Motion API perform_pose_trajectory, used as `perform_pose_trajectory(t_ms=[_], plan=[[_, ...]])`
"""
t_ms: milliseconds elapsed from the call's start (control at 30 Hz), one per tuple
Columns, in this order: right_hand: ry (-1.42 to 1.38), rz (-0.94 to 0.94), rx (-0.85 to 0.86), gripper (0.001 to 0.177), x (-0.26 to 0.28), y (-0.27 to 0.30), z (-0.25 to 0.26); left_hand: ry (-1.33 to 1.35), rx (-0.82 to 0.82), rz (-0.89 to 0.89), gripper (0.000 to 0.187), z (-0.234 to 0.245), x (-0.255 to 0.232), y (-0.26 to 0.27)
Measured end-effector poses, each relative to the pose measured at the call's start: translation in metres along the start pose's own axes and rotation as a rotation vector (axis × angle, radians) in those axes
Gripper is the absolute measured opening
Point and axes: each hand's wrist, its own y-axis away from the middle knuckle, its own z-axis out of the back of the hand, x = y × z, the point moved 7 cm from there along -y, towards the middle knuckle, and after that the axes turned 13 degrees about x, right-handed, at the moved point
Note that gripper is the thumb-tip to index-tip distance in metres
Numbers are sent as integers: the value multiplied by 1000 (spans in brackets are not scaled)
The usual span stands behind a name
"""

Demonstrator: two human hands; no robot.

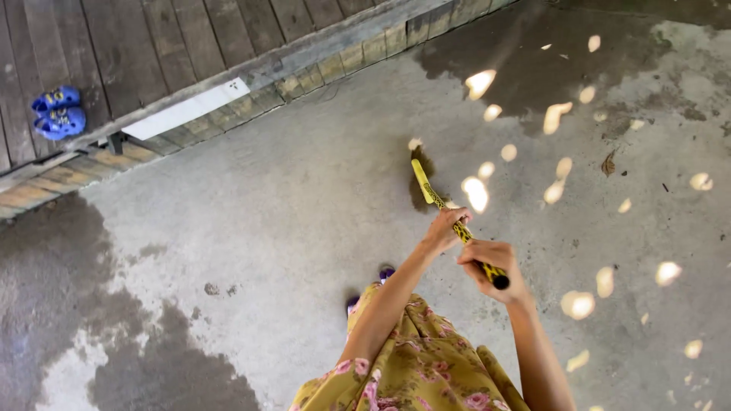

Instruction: The person sweeps a concrete floor with a yellow broom, moving debris and leaves toward a metal gate. The person walks around the area, sweeping along edges and open floor space.

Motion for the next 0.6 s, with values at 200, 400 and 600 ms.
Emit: perform_pose_trajectory(t_ms=[200,400,600], plan=[[-138,254,-149,14,90,-35,59,-191,106,-8,33,46,-78,19],[-270,-174,-515,4,-45,-7,50,-280,267,272,55,112,3,60],[-390,-524,-290,7,-132,-43,40,-489,242,314,29,128,126,12]])
